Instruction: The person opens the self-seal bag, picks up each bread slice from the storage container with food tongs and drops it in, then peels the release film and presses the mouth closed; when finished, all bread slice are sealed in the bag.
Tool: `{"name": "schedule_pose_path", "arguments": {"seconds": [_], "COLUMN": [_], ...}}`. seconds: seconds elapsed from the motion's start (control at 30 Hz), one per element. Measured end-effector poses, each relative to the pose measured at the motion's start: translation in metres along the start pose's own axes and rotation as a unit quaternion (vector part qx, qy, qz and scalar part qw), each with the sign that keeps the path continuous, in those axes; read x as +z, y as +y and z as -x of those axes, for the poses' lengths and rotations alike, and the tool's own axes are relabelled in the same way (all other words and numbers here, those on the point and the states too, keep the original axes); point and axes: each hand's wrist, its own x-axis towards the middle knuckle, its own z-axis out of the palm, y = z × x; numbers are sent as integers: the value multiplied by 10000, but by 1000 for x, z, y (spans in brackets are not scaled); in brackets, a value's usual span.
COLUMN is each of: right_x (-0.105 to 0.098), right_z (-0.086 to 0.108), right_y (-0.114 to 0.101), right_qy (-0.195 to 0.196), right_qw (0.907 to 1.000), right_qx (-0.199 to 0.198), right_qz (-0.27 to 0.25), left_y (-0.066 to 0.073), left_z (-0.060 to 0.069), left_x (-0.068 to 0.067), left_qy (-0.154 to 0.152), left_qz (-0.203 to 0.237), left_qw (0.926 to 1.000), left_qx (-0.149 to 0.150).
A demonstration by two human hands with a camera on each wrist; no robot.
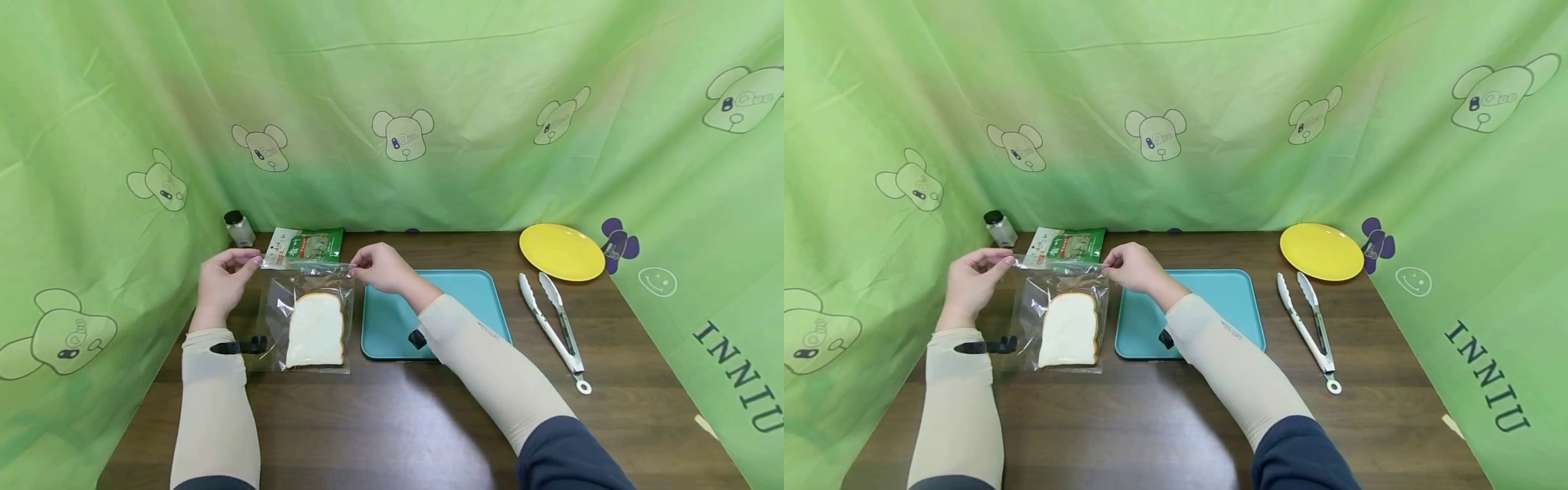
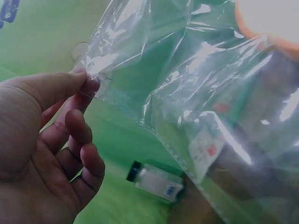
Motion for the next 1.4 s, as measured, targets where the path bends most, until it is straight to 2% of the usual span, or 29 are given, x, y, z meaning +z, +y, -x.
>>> {"name": "schedule_pose_path", "arguments": {"seconds": [0.1,0.2,0.4,0.63,0.77,1.13,1.4], "right_x": [2,4,5,10,13,19,22], "right_z": [-4,-8,-14,-20,-26,-36,-38], "right_y": [5,11,19,27,31,39,41], "right_qy": [-32,-39,-147,-248,-199,-142,29], "right_qw": [10000,9999,9995,9980,9978,9968,9966], "right_qx": [94,162,294,571,637,768,767], "right_qz": [4,35,13,-55,-59,198,285], "left_y": [-16,-23,-28,-36,-41,-54,-59], "left_z": [-2,-2,-2,-4,-5,-5,-3], "left_x": [5,9,14,18,19,29,32], "left_qy": [108,71,-80,-161,-277,-324,-278], "left_qz": [27,-50,-271,-487,-432,-268,-146], "left_qw": [9998,9997,9992,9974,9969,9967,9974], "left_qx": [-163,-243,-280,-508,-589,-697,-649]}}
